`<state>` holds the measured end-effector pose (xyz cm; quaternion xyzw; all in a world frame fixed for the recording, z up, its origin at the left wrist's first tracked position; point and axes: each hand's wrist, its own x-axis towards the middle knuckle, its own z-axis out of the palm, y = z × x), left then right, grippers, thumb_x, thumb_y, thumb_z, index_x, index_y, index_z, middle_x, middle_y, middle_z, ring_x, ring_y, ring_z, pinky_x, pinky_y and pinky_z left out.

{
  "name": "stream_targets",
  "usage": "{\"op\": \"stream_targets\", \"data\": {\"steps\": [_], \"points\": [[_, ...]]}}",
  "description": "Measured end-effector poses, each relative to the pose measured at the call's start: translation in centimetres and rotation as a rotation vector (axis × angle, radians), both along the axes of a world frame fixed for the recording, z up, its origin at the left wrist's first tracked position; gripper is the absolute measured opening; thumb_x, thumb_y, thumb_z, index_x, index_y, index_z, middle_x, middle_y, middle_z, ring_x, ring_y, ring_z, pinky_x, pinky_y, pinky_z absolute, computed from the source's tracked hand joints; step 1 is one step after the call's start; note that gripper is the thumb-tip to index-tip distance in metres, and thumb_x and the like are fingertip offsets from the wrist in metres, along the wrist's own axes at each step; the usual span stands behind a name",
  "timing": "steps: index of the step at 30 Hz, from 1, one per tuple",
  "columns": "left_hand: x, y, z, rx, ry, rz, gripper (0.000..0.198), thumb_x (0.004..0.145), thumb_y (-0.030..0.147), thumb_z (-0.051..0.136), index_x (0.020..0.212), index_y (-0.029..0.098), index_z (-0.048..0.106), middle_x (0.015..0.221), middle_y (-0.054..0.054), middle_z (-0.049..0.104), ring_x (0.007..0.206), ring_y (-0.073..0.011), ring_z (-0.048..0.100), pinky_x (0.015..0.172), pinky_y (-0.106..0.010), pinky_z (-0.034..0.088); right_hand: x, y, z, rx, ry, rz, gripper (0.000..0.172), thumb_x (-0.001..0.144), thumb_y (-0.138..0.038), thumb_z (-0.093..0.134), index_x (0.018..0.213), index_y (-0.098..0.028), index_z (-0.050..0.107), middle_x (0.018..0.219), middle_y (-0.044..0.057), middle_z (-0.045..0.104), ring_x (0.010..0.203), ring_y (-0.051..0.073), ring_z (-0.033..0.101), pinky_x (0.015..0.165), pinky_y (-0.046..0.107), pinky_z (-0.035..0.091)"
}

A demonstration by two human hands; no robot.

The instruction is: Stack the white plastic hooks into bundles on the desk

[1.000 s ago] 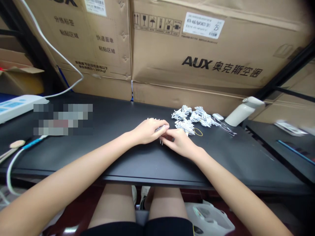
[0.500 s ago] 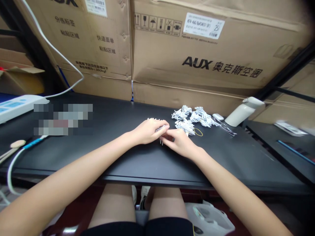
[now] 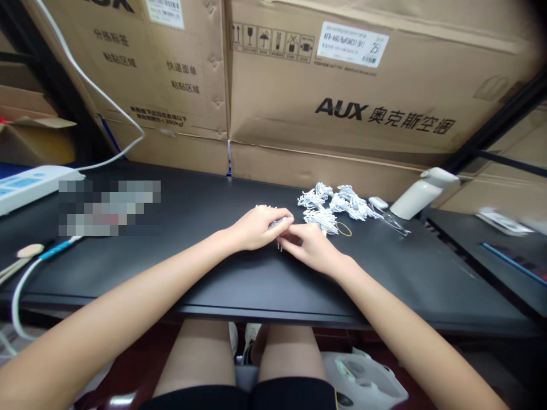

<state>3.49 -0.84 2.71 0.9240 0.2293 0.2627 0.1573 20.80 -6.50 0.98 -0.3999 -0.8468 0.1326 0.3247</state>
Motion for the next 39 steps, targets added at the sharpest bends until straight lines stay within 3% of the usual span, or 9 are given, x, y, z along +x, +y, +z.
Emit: {"op": "stream_targets", "data": {"steps": [39], "points": [[-0.05,-0.14,0.10,0.029,0.039,0.009,0.033,0.095,0.034,0.033,0.098,0.017,0.062,0.087,-0.004,0.069,0.078,-0.0153,0.062,0.072,-0.024,0.042,-0.11,-0.12,0.21,-0.007,-0.027,-0.017,0.015,0.086,-0.019,0.053,0.075,-0.016,0.061,0.067,0.003,0.065,0.058,0.013,0.055,0.058,0.024,0.041]]}}
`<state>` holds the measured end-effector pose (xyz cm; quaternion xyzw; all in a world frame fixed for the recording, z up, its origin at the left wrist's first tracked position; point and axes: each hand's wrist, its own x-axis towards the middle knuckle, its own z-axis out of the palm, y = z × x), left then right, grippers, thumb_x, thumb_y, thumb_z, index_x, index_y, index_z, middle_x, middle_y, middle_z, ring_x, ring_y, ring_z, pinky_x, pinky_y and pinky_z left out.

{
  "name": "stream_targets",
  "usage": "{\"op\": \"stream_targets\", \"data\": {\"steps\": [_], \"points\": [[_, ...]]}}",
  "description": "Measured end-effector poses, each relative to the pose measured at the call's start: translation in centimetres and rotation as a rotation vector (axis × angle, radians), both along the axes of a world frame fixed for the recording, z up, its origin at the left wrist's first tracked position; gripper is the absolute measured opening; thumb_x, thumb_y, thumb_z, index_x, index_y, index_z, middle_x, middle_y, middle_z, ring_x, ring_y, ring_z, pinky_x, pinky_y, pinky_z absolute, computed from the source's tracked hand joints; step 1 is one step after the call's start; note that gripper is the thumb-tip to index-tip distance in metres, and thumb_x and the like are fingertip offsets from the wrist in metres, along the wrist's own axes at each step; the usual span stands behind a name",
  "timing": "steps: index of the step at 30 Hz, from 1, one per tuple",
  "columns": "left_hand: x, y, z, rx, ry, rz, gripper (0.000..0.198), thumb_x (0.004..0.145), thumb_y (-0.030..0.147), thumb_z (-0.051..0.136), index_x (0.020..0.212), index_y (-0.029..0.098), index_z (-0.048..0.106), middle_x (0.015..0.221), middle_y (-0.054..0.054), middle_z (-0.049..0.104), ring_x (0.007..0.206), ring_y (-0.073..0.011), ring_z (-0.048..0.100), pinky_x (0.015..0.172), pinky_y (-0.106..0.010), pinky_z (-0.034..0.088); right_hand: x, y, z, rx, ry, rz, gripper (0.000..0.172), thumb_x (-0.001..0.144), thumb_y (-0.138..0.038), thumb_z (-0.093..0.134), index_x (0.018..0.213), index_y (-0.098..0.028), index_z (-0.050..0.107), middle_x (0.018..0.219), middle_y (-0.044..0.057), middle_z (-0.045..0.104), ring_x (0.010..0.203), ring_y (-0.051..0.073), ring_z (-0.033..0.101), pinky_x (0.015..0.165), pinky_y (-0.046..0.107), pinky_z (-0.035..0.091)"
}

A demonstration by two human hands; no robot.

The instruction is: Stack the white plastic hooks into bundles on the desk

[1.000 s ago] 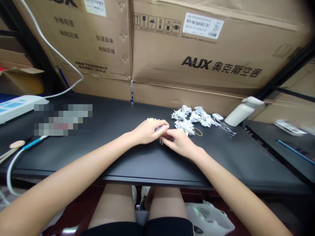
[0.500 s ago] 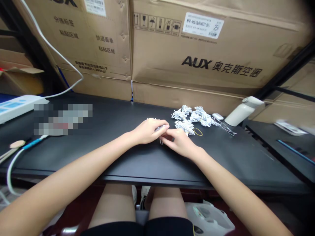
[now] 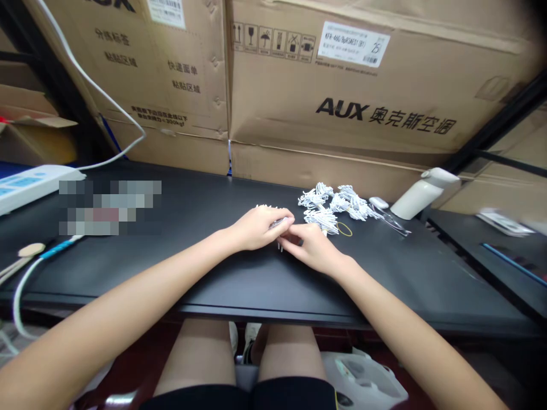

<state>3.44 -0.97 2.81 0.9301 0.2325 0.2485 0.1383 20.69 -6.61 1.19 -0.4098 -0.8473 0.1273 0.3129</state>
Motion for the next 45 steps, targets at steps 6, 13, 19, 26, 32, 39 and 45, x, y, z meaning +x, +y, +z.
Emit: {"op": "stream_targets", "data": {"steps": [6,13,19,26,32,39,45], "points": [[0.03,0.13,-0.14,0.021,0.006,0.002,0.035,0.095,0.036,0.032,0.098,0.018,0.062,0.086,-0.004,0.069,0.078,-0.0158,0.062,0.071,-0.024,0.043,-0.03,-0.08,0.07,0.008,-0.012,-0.007,0.015,0.086,-0.019,0.053,0.073,-0.016,0.061,0.067,0.003,0.065,0.058,0.013,0.056,0.057,0.024,0.041],[0.00,0.12,-0.15,0.037,0.028,0.010,0.035,0.096,0.036,0.031,0.100,0.018,0.061,0.088,-0.005,0.068,0.080,-0.0163,0.063,0.073,-0.025,0.043,-0.02,-0.12,0.12,-0.008,-0.023,-0.016,0.015,0.086,-0.019,0.053,0.074,-0.016,0.061,0.068,0.003,0.066,0.059,0.014,0.057,0.059,0.025,0.042],[-0.06,0.12,-0.15,0.045,0.044,0.017,0.036,0.096,0.037,0.030,0.101,0.019,0.061,0.090,-0.005,0.068,0.082,-0.0171,0.063,0.073,-0.026,0.043,0.00,-0.20,0.22,-0.009,-0.025,-0.019,0.016,0.086,-0.019,0.053,0.071,-0.016,0.060,0.066,0.003,0.066,0.057,0.014,0.056,0.057,0.024,0.041],[-0.06,0.08,-0.12,0.046,0.048,0.017,0.036,0.096,0.037,0.031,0.101,0.019,0.061,0.090,-0.005,0.068,0.082,-0.0172,0.063,0.074,-0.026,0.043,-0.01,-0.12,0.19,-0.005,-0.029,-0.017,0.017,0.086,-0.019,0.054,0.071,-0.016,0.060,0.066,0.003,0.065,0.057,0.013,0.055,0.057,0.024,0.041],[-0.07,0.02,-0.01,0.044,0.062,0.018,0.036,0.096,0.036,0.030,0.100,0.019,0.061,0.090,-0.005,0.068,0.082,-0.0173,0.063,0.073,-0.026,0.042,-0.03,-0.13,0.14,-0.006,-0.036,-0.018,0.016,0.086,-0.019,0.053,0.072,-0.016,0.060,0.065,0.003,0.065,0.057,0.014,0.055,0.057,0.025,0.040],[-0.07,-0.08,0.16,0.047,0.073,0.019,0.035,0.096,0.036,0.030,0.098,0.018,0.061,0.088,-0.005,0.068,0.079,-0.0167,0.062,0.070,-0.025,0.042,-0.08,-0.23,0.37,-0.016,-0.041,-0.022,0.016,0.086,-0.019,0.054,0.071,-0.016,0.060,0.065,0.003,0.065,0.057,0.013,0.055,0.057,0.024,0.040],[-0.09,-0.10,0.21,0.037,0.084,0.019,0.034,0.096,0.036,0.030,0.098,0.019,0.060,0.088,-0.005,0.067,0.078,-0.0165,0.061,0.069,-0.025,0.041,-0.10,-0.25,0.34,-0.020,-0.041,-0.022,0.017,0.086,-0.020,0.053,0.071,-0.015,0.061,0.065,0.004,0.065,0.057,0.013,0.055,0.057,0.024,0.040]]}}
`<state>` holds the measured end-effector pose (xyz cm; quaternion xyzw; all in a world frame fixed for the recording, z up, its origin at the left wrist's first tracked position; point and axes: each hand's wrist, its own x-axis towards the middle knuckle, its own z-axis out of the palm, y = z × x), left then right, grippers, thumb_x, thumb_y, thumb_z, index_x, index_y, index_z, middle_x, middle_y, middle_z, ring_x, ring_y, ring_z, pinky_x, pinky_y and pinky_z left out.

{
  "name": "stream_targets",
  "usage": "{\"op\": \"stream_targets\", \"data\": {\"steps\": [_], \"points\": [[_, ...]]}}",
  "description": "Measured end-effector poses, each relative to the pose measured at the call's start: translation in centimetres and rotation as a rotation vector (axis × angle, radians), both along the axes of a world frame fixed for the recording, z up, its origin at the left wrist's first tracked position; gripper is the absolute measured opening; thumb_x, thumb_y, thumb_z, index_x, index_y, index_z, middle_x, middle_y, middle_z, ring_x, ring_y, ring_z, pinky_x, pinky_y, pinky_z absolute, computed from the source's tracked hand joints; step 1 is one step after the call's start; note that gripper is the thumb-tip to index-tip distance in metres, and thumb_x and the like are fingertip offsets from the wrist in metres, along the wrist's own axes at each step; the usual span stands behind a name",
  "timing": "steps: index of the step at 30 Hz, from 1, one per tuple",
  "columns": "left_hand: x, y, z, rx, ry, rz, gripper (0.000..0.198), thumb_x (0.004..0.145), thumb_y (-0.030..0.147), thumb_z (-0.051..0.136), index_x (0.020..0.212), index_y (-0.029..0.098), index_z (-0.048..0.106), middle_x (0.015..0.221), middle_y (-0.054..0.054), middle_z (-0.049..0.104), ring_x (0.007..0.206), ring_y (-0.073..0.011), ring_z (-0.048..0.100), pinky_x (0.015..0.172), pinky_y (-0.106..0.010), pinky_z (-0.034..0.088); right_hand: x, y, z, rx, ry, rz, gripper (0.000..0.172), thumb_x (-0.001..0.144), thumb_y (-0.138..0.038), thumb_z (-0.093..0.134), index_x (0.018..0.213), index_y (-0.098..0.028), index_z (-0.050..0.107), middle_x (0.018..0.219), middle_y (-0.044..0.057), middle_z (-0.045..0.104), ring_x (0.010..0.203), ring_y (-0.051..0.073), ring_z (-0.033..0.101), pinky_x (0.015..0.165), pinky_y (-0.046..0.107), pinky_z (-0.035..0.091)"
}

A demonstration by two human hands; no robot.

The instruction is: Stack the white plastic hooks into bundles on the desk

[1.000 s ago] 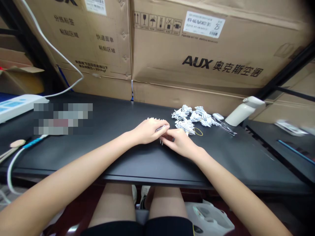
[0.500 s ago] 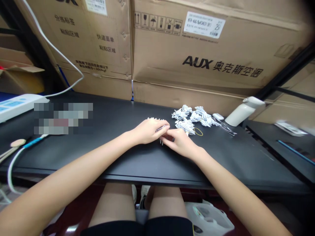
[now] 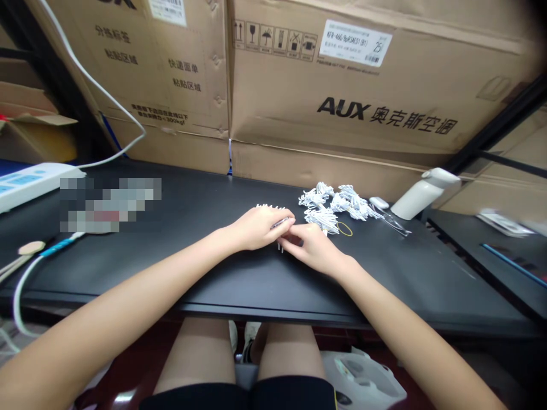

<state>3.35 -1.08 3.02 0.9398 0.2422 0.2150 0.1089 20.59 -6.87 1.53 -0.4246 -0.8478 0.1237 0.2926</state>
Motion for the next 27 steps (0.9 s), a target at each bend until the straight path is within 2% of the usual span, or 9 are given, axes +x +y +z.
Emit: {"op": "stream_targets", "data": {"steps": [27], "points": [[0.04,0.09,-0.17,0.002,-0.016,-0.013,0.035,0.096,0.036,0.030,0.098,0.019,0.060,0.086,-0.004,0.067,0.078,-0.0164,0.061,0.070,-0.025,0.041,0.03,0.06,-0.15,0.018,0.001,-0.003,0.018,0.086,-0.020,0.054,0.069,-0.016,0.059,0.064,0.003,0.064,0.056,0.012,0.054,0.056,0.023,0.039]]}}
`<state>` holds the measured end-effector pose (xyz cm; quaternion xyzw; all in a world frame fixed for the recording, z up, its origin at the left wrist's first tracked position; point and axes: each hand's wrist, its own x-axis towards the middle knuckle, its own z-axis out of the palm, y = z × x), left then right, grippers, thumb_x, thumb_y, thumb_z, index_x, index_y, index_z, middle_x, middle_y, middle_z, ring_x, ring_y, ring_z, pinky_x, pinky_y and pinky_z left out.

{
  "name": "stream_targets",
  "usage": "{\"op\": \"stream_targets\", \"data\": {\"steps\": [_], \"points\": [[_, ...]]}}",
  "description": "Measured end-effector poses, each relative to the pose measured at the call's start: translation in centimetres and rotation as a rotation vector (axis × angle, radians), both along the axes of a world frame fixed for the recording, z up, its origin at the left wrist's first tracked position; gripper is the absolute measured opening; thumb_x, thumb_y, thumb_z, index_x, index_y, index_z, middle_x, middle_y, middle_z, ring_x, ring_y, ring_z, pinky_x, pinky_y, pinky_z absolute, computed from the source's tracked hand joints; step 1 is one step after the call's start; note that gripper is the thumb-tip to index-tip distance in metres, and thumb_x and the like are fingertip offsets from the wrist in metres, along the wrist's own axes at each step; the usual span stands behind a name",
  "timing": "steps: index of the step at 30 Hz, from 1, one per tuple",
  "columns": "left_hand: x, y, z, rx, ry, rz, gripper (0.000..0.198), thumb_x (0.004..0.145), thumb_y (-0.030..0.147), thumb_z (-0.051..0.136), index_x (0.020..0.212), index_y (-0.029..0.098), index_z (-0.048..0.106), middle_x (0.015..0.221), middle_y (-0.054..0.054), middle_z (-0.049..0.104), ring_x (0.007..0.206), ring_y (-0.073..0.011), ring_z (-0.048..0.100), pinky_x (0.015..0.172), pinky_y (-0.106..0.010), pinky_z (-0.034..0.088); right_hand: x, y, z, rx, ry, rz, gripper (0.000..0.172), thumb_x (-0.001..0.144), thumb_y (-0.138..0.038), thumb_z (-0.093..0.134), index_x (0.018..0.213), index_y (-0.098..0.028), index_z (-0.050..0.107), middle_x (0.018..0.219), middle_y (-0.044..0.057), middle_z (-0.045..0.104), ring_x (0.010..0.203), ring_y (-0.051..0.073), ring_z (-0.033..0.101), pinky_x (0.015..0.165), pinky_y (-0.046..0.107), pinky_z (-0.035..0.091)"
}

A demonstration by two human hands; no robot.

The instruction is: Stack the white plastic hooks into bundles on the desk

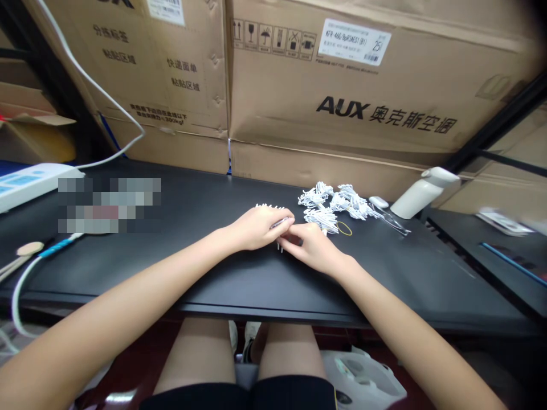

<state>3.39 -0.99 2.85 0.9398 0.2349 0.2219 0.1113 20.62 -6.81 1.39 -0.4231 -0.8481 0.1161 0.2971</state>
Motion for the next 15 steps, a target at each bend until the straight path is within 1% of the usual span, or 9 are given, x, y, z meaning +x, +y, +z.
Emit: {"op": "stream_targets", "data": {"steps": [15], "points": [[-0.05,-0.06,0.14,0.004,0.018,0.008,0.034,0.096,0.036,0.030,0.096,0.019,0.059,0.087,-0.004,0.067,0.078,-0.0165,0.061,0.070,-0.025,0.041,0.01,0.06,-0.01,-0.006,-0.011,-0.001,0.019,0.087,-0.021,0.053,0.069,-0.016,0.059,0.064,0.003,0.063,0.056,0.013,0.054,0.057,0.024,0.038]]}}
